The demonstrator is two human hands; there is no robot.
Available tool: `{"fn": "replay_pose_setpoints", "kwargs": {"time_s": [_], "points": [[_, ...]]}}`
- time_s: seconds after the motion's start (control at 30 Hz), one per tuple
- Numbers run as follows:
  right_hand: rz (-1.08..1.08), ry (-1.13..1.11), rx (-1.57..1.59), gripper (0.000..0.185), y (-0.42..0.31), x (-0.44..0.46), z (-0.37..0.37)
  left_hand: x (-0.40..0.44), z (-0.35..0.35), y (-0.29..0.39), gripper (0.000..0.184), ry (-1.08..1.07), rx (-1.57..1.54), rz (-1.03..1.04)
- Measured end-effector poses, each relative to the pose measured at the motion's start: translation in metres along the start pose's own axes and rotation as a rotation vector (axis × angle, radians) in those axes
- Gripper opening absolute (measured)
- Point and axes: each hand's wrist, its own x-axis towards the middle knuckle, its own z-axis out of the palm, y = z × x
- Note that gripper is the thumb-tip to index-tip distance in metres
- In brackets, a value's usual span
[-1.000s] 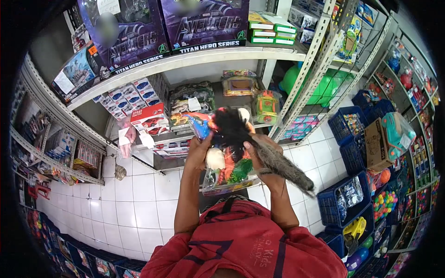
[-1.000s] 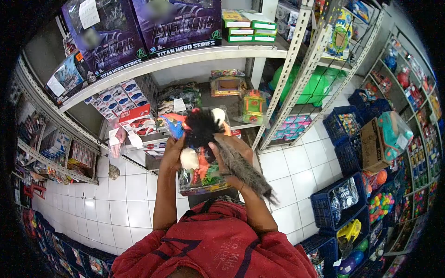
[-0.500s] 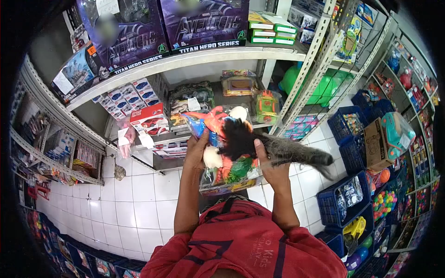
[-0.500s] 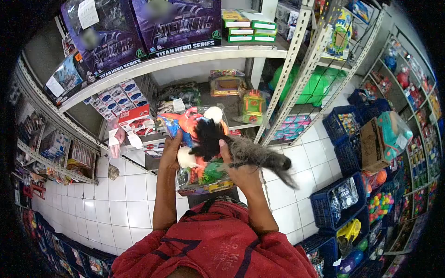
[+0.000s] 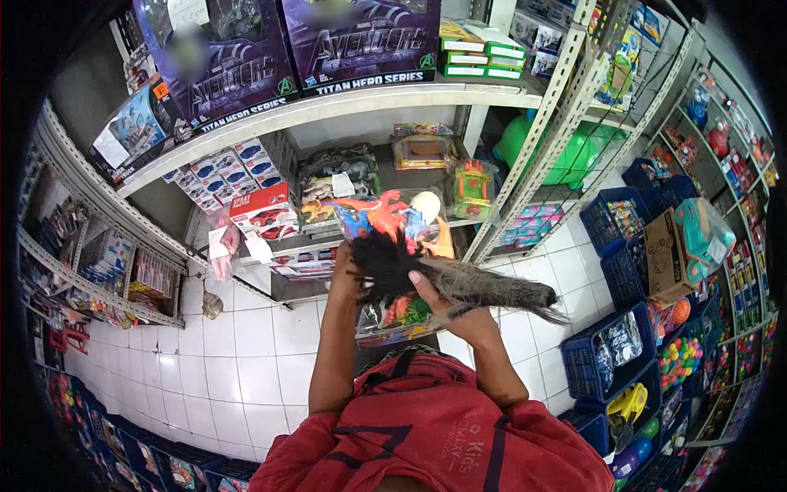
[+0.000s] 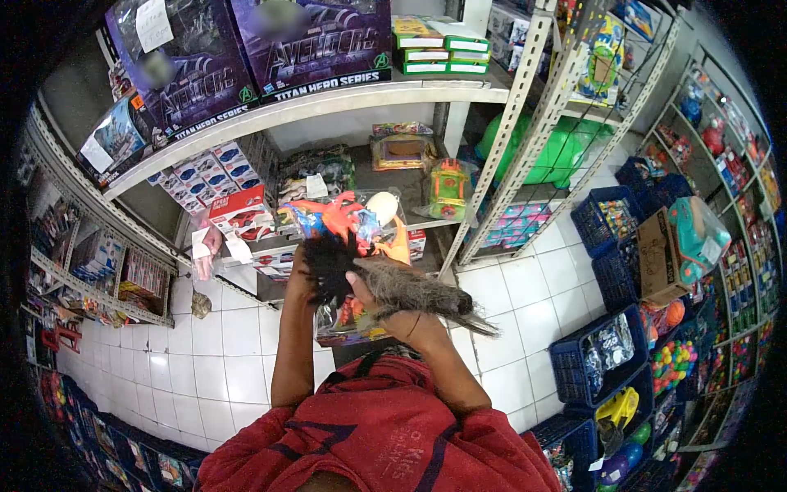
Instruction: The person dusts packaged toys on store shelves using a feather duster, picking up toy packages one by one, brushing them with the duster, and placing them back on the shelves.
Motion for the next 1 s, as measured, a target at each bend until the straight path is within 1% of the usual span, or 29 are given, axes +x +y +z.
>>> {"fn": "replay_pose_setpoints", "kwargs": {"time_s": [0.03,0.07,0.1,0.13,0.2,0.23,0.27,0.3,0.33,0.37,0.4,0.43,0.47,0.5,0.53,0.57,0.6,0.63,0.67,0.73,0.77,0.8,0.83,0.87,0.9,1.0], "points": [[0.075,0.100,-0.005,0.028,0.000,-0.001,0.004,-0.002,0.011,-0.001,0.030,0.023,0.031,0.043],[0.081,0.091,0.019,0.029,-0.001,0.000,0.004,-0.007,0.027,0.004,0.031,0.046,0.061,0.087],[0.087,0.082,0.043,0.029,-0.002,0.000,0.003,-0.016,0.041,0.014,0.029,0.017,0.131,0.090],[0.092,0.074,0.067,0.029,-0.004,0.001,0.002,-0.012,0.033,0.009,0.028,-0.066,-0.062,-0.009],[0.091,0.070,0.088,0.029,-0.004,0.003,0.001,0.014,-0.022,-0.019,0.029,-0.231,-0.449,-0.209],[0.085,0.075,0.085,0.029,-0.002,0.002,0.001,0.016,-0.025,-0.022,0.028,-0.237,-0.418,-0.208],[0.081,0.080,0.083,0.028,0.000,0.002,0.001,-0.002,0.004,-0.006,0.028,-0.169,-0.257,-0.105],[0.107,0.143,0.120,0.029,0.002,0.004,0.002,-0.021,0.043,0.015,0.028,-0.095,-0.069,0.024],[0.146,0.130,0.135,0.031,0.002,0.004,0.002,-0.030,0.063,0.024,0.028,-0.046,0.009,0.098],[0.184,0.117,0.150,0.033,0.001,0.005,0.000,-0.026,0.051,0.020,0.030,-0.159,0.018,0.139],[0.222,0.104,0.165,0.036,0.000,0.006,-0.002,-0.012,0.027,0.004,0.030,-0.136,-0.040,0.046],[0.304,-0.028,0.190,0.036,-0.005,0.007,-0.008,0.007,-0.002,-0.019,0.030,-0.114,-0.098,-0.047],[0.227,0.045,0.169,0.033,0.003,0.007,-0.004,0.009,0.000,-0.018,0.031,-0.091,-0.154,-0.142],[0.151,0.118,0.148,0.031,0.017,0.006,0.003,0.006,-0.003,-0.013,0.033,-0.141,-0.166,-0.067],[0.075,0.189,0.127,0.028,0.024,0.005,0.007,-0.005,0.011,-0.002,0.034,-0.128,-0.114,-0.012],[0.162,0.196,0.182,0.029,0.021,0.006,0.002,-0.014,0.026,0.004,0.034,-0.113,-0.062,0.044],[0.238,0.199,0.370,0.029,0.016,0.009,0.000,-0.022,0.038,0.010,0.034,-0.098,-0.010,0.100],[0.283,0.145,0.347,0.033,0.013,0.008,-0.002,-0.025,0.047,0.016,0.035,-0.122,0.047,0.080],[0.325,0.092,0.322,0.036,0.013,0.009,-0.005,-0.023,0.041,0.012,0.035,-0.046,-0.032,0.017],[0.128,0.125,0.134,0.037,0.017,0.010,-0.006,-0.013,0.015,-0.005,0.034,0.110,-0.187,-0.111],[0.031,0.140,0.041,0.037,0.021,0.010,-0.006,-0.005,0.007,-0.001,0.036,-0.019,0.086,-0.083],[0.143,0.169,0.175,0.035,0.035,0.007,-0.001,-0.003,0.003,-0.003,0.038,0.036,0.127,-0.080],[0.141,0.208,0.291,0.035,0.037,0.010,-0.005,-0.003,0.003,-0.003,0.040,0.091,0.167,-0.077],[0.137,0.247,0.406,0.035,0.038,0.016,-0.008,-0.009,0.019,0.009,0.042,0.145,0.207,-0.072],[0.105,0.332,0.453,0.036,0.042,0.020,-0.008,-0.021,0.039,0.018,0.052,0.046,-0.007,-0.100],[0.304,0.282,0.732,0.038,0.052,0.021,-0.005,-0.026,0.056,0.033,0.057,0.039,0.077,-0.141]]}}
